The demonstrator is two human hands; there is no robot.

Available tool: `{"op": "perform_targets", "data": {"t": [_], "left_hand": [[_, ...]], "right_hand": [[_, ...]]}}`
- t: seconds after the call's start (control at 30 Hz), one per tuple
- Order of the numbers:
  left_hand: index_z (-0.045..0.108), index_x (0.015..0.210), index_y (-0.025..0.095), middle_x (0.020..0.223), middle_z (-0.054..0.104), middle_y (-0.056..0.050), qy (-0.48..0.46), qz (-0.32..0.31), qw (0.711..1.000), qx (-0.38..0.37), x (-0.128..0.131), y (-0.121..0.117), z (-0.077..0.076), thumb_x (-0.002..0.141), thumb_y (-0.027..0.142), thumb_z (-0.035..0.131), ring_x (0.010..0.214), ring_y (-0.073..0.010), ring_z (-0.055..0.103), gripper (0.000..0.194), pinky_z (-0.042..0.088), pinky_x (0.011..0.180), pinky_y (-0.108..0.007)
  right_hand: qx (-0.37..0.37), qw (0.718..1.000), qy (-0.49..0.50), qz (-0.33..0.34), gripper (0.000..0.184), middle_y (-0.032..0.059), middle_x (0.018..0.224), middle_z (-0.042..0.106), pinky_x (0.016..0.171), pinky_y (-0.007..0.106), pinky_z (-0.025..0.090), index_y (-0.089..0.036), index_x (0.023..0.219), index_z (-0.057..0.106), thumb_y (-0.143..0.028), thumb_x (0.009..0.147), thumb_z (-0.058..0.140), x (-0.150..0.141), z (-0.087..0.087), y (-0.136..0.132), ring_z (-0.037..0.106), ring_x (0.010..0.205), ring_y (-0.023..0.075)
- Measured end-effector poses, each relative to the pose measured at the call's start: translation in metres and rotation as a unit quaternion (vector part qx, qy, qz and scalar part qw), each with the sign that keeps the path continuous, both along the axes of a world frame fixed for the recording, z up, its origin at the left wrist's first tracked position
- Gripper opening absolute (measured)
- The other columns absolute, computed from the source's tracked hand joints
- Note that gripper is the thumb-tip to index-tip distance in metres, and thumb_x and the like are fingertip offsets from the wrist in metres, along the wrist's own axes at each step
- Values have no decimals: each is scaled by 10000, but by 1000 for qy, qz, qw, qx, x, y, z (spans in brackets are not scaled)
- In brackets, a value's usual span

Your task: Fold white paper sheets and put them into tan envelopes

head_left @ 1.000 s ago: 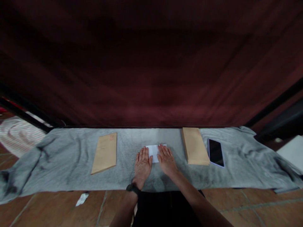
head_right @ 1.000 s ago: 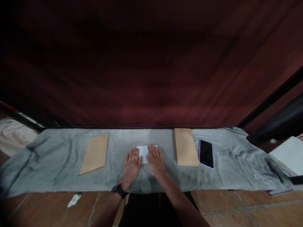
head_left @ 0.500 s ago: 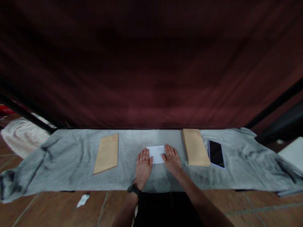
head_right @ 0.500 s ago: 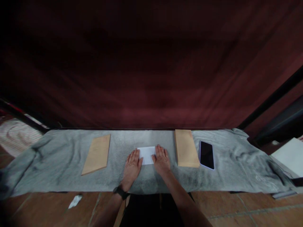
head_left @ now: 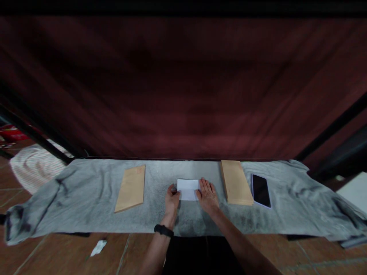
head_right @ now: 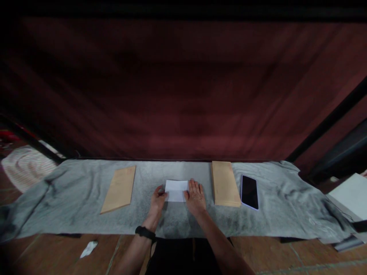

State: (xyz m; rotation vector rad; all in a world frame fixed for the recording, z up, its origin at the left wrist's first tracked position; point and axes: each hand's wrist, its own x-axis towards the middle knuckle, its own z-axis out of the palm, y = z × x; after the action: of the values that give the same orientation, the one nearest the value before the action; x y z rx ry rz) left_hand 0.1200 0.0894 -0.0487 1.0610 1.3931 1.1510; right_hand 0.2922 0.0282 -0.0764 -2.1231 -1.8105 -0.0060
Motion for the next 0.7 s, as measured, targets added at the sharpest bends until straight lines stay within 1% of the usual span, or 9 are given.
{"op": "perform_targets", "data": {"t": [0.1, 0.2, 0.3, 0.37, 0.43, 0.5, 0.57, 0.63, 0.7], "left_hand": [[579, 1222, 158, 702, 578, 48, -22, 3, 1000, 8, 2, -6, 8, 694, 336, 676, 596, -136, 595, 566, 494, 592, -269], [573, 1271, 151, 743, 605, 29, -25, -18, 999, 31, 9, -11, 25, 700, 351, 699, 653, -145, 618, 617, 519, 645, -277], [540, 1342, 153, 910, 684, -43, -23, -71, 995, 66, 15, -16, 46, 810, 413, 646, 831, -179, 678, 601, 551, 760, -301], [490, 1401, 173, 1153, 681, -111, -28, -77, 995, 63, 14, -21, 55, 918, 480, 529, 1040, -207, 677, 573, 558, 826, -312], [430, 1448, 185, 1342, 611, -152, -39, -63, 997, 26, 11, -28, 55, 960, 516, 475, 1183, -225, 636, 592, 564, 847, -313], [401, 1465, 193, 1361, 611, -165, -64, -69, 995, -27, 8, -35, 47, 934, 522, 548, 1171, -237, 655, 642, 580, 821, -315], [438, 1438, 207, 1282, 669, -153, -103, -98, 988, -63, 7, -42, 33, 882, 486, 647, 1080, -239, 704, 656, 595, 793, -323], [494, 1394, 210, 1204, 714, -138, -126, -117, 983, -66, 6, -45, 20, 854, 413, 691, 1000, -238, 731, 610, 604, 781, -341], [510, 1390, 193, 1118, 748, -130, -91, -99, 991, -23, 4, -43, 10, 831, 329, 713, 926, -239, 744, 610, 608, 770, -359]], "right_hand": [[22, 998, 29, 51, 600, 135, 1605, 349, 1213, 494, 260, -118, 1548, 350, -368, 1005, 407, -10, 12, -8, 310, 1492, 269], [43, 987, 88, 127, 696, 128, 1621, 321, 1216, 459, 295, -123, 1558, 326, -381, 942, 519, -27, 27, -14, 314, 1491, 259], [74, 964, 233, 105, 582, 137, 1542, 462, 1167, 416, 387, -134, 1509, 425, -337, 964, 453, -41, 44, -9, 459, 1408, 246], [97, 919, 379, 49, 500, 131, 1405, 610, 1099, 410, 461, -152, 1429, 529, -354, 1004, 358, -44, 55, -3, 586, 1287, 246], [113, 842, 528, -4, 524, 137, 1256, 704, 1003, 414, 530, -146, 1345, 593, -449, 1025, 310, -44, 64, 2, 668, 1162, 262], [120, 757, 641, -19, 587, 146, 1173, 734, 901, 405, 576, -135, 1301, 606, -561, 1012, 325, -43, 68, 3, 705, 1076, 274], [134, 696, 705, -13, 615, 156, 1168, 733, 836, 406, 594, -136, 1272, 610, -631, 975, 394, -43, 66, 0, 716, 1036, 283], [148, 683, 715, -25, 603, 158, 1157, 736, 800, 411, 602, -143, 1207, 639, -655, 924, 490, -42, 59, -4, 720, 1008, 293], [151, 697, 699, -55, 584, 154, 1094, 752, 751, 403, 606, -143, 1132, 669, -655, 875, 554, -36, 48, -8, 729, 947, 294]]}}
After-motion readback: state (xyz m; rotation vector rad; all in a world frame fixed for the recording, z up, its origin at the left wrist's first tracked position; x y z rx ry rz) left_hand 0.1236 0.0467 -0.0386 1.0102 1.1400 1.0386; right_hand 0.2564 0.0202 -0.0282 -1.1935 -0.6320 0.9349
